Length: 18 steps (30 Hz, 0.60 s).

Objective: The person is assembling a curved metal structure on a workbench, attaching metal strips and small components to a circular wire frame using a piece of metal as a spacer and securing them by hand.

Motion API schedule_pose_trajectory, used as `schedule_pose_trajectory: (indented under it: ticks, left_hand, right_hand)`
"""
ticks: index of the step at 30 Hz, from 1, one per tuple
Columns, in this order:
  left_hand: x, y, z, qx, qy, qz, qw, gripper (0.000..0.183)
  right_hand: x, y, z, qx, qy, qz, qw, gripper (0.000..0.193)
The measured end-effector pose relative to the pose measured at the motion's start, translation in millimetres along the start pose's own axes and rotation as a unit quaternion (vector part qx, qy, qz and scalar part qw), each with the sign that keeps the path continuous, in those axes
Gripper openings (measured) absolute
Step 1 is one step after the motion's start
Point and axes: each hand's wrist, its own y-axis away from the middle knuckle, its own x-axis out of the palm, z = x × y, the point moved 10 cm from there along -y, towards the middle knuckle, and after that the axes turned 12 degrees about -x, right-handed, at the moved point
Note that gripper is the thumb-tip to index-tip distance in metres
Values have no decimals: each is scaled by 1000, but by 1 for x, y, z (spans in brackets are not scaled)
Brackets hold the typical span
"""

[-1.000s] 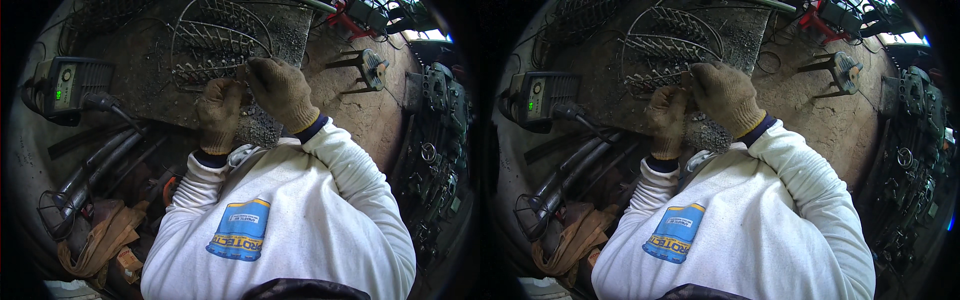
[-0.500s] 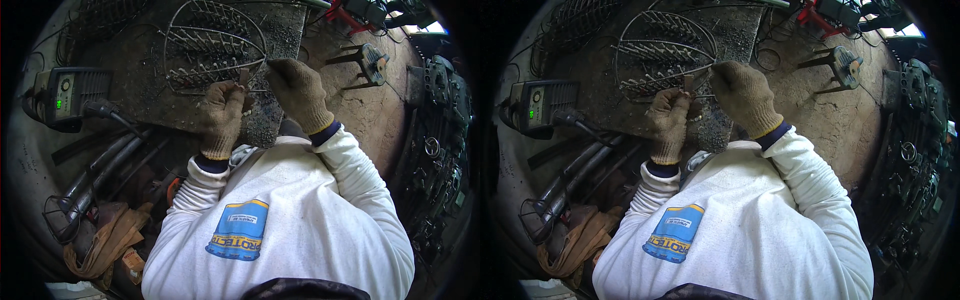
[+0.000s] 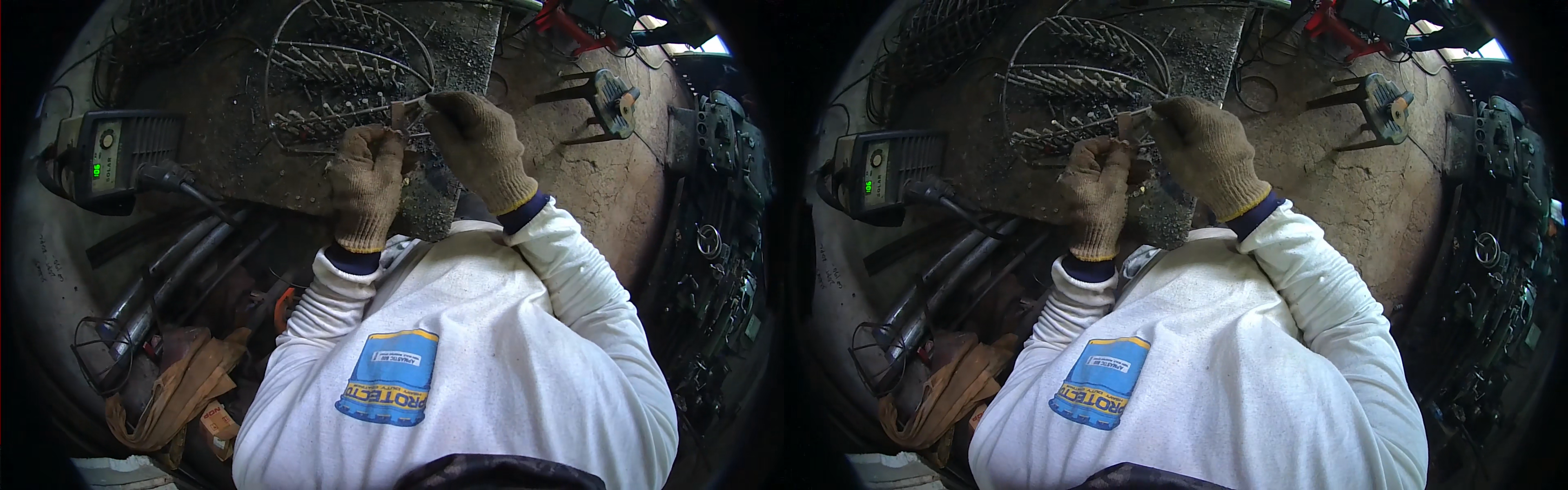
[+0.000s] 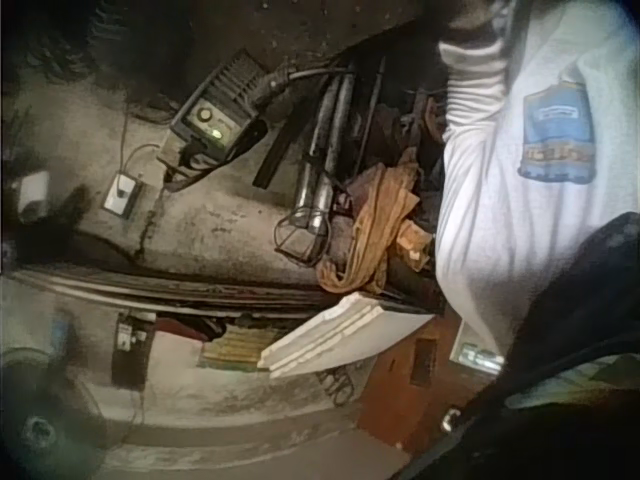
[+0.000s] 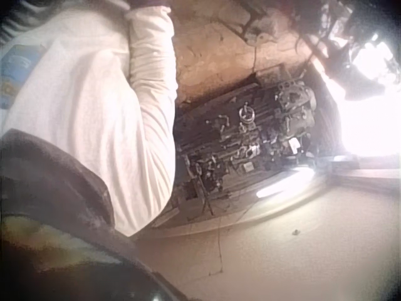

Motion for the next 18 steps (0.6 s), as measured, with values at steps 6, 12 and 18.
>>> schedule_pose_trajectory:
  ticks: [6,12,18]
  left_hand:
    - [1,-2,14,-46,82,18,995,13]
    - [1,1,10,-58,110,13,992,15]
    - [1,2,4,-43,75,15,996,15]
  right_hand:
    - [0,0,-1,-5,2,5,1000,26]
    - [0,-2,4,-17,6,5,1000,26]
    - [2,-2,2,-15,-4,-3,1000,26]
